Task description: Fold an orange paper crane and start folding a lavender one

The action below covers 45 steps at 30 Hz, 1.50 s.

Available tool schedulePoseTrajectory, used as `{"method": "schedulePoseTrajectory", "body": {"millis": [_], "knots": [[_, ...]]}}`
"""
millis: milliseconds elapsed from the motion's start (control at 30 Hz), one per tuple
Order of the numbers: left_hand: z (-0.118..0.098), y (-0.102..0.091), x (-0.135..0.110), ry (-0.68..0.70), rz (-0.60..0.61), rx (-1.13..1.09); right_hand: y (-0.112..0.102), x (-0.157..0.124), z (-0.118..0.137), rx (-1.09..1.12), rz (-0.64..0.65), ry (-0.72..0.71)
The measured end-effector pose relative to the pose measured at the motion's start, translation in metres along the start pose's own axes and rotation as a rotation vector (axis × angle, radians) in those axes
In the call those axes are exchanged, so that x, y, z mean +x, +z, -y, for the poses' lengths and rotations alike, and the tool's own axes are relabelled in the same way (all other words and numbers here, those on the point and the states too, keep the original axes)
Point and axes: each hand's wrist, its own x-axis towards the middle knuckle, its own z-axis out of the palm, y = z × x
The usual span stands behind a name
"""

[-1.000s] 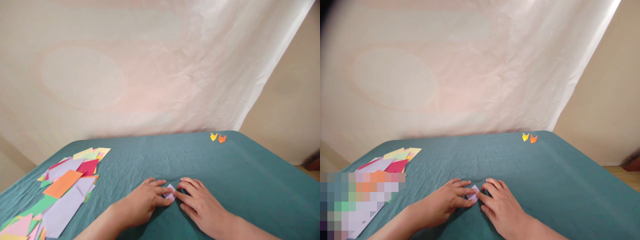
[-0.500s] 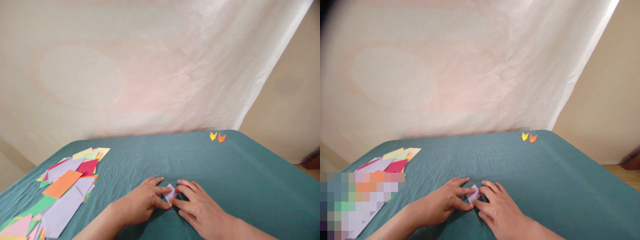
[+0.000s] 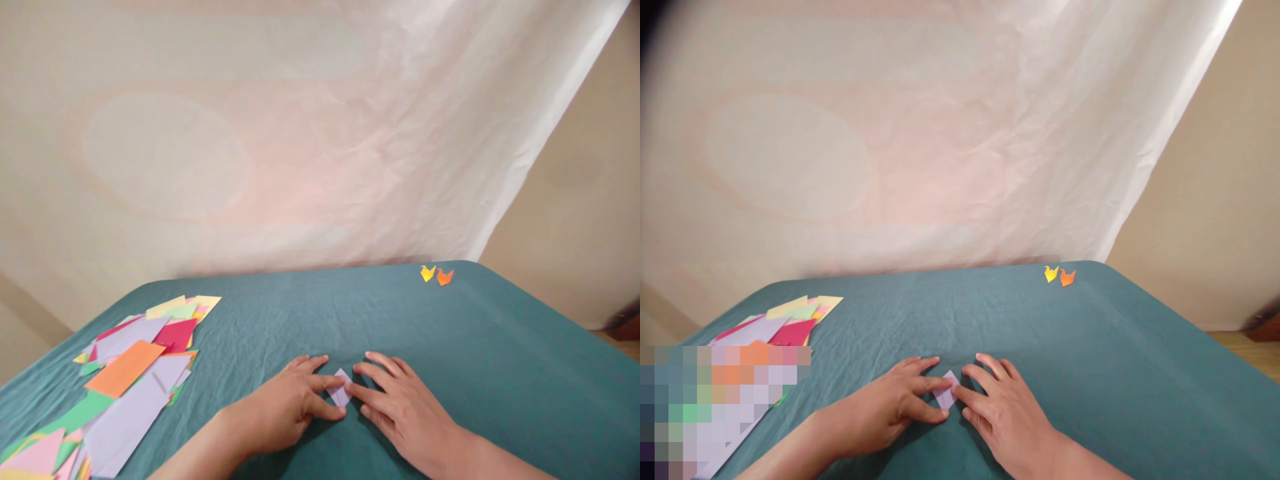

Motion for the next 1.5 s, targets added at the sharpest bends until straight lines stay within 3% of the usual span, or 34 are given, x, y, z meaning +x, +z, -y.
{"method": "schedulePoseTrajectory", "body": {"millis": [400,633,733,833,900,967,1067,1300,1500], "knots": [[-0.004,-0.005,0.003,-0.052,0.075,-0.012,0.005,0.001,-0.002,0.031,-0.074,0.071],[0.000,-0.006,0.002,-0.098,0.053,-0.226,0.006,-0.003,-0.009,0.102,-0.095,0.058],[0.010,0.002,0.004,-0.124,-0.062,-0.366,0.006,-0.002,-0.015,0.157,-0.124,0.076],[0.015,0.012,0.008,-0.200,-0.311,-0.464,0.005,0.000,-0.018,0.206,-0.147,0.099],[0.013,0.016,0.012,-0.261,-0.453,-0.451,0.004,0.001,-0.017,0.232,-0.159,0.104],[0.008,0.018,0.016,-0.297,-0.512,-0.402,0.003,0.002,-0.017,0.248,-0.167,0.110],[0.000,0.015,0.024,-0.312,-0.476,-0.311,0.002,0.003,-0.018,0.259,-0.173,0.108],[-0.001,0.006,0.043,-0.303,-0.225,-0.111,0.001,0.003,-0.022,0.272,-0.174,0.096],[0.002,0.004,0.047,-0.340,-0.174,-0.114,0.001,0.003,-0.022,0.282,-0.160,0.102]]}}
